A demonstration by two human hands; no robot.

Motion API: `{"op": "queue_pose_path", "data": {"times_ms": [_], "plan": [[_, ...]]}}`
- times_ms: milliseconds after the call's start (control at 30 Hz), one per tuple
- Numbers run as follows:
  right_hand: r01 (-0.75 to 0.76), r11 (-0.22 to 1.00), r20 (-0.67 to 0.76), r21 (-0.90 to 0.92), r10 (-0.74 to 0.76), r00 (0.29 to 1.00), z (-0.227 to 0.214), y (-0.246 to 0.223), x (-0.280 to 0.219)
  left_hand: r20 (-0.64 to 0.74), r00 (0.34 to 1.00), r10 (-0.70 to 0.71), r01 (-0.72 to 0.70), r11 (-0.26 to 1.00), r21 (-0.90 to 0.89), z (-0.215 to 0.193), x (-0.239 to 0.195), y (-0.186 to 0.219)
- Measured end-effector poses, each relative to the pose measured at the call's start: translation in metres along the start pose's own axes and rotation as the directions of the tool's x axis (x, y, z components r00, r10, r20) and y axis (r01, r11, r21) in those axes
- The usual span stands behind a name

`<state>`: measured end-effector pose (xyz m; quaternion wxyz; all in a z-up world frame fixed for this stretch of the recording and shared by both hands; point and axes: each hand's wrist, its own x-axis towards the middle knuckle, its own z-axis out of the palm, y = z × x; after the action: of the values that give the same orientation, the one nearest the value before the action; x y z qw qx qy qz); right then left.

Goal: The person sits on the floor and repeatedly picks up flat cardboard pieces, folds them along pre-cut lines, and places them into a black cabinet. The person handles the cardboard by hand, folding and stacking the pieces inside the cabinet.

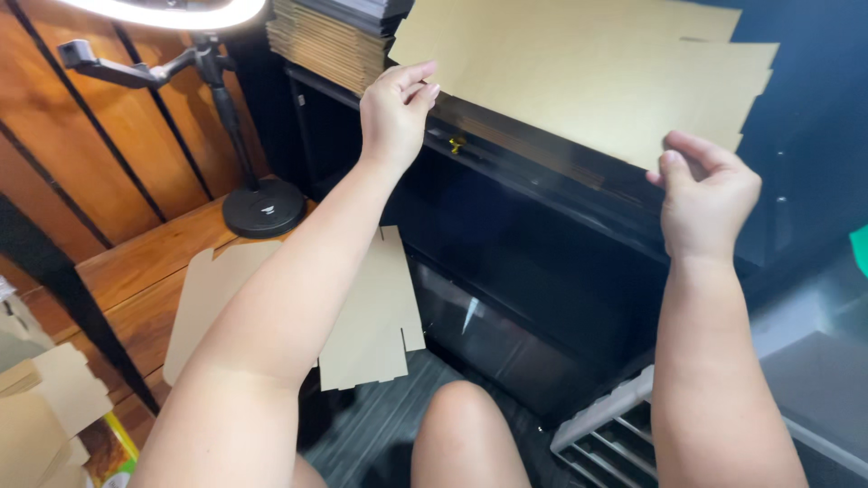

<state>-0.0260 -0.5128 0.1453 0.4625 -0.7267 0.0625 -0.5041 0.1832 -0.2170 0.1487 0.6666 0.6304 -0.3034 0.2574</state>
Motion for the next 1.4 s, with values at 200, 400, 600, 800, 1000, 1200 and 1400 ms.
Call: {"op": "queue_pose_path", "data": {"times_ms": [200,400,600,800,1000,1200,1400], "plan": [[-0.191,0.974,0.095,-0.119,0.202,0.975,-0.004,-0.003,0.009,0.118,0.991,-0.067,0.032,0.961,0.276,0.015,0.033,-0.021],[-0.169,0.936,0.175,-0.309,0.230,0.957,-0.007,-0.014,0.008,0.112,0.970,-0.217,0.145,0.881,0.450,0.030,0.039,-0.032],[-0.118,0.901,0.194,-0.417,0.215,0.957,-0.010,-0.007,0.012,0.132,0.959,-0.251,0.160,0.864,0.477,0.037,0.038,-0.046],[-0.089,0.830,0.201,-0.550,0.236,0.951,-0.010,-0.006,0.008,0.125,0.965,-0.231,0.138,0.852,0.506,0.033,0.032,-0.057],[-0.067,0.764,0.191,-0.641,0.244,0.951,-0.010,-0.006,0.007,0.156,0.963,-0.220,0.099,0.827,0.553,0.035,0.025,-0.054],[-0.079,0.691,0.181,-0.718,0.295,0.938,-0.009,-0.004,0.006,0.141,0.969,-0.205,0.081,0.794,0.603,0.036,0.022,-0.056],[-0.155,0.611,0.147,-0.776,0.414,0.898,-0.003,-0.028,-0.001,0.146,0.985,-0.096,-0.020,0.768,0.640,0.041,0.022,-0.082]]}}
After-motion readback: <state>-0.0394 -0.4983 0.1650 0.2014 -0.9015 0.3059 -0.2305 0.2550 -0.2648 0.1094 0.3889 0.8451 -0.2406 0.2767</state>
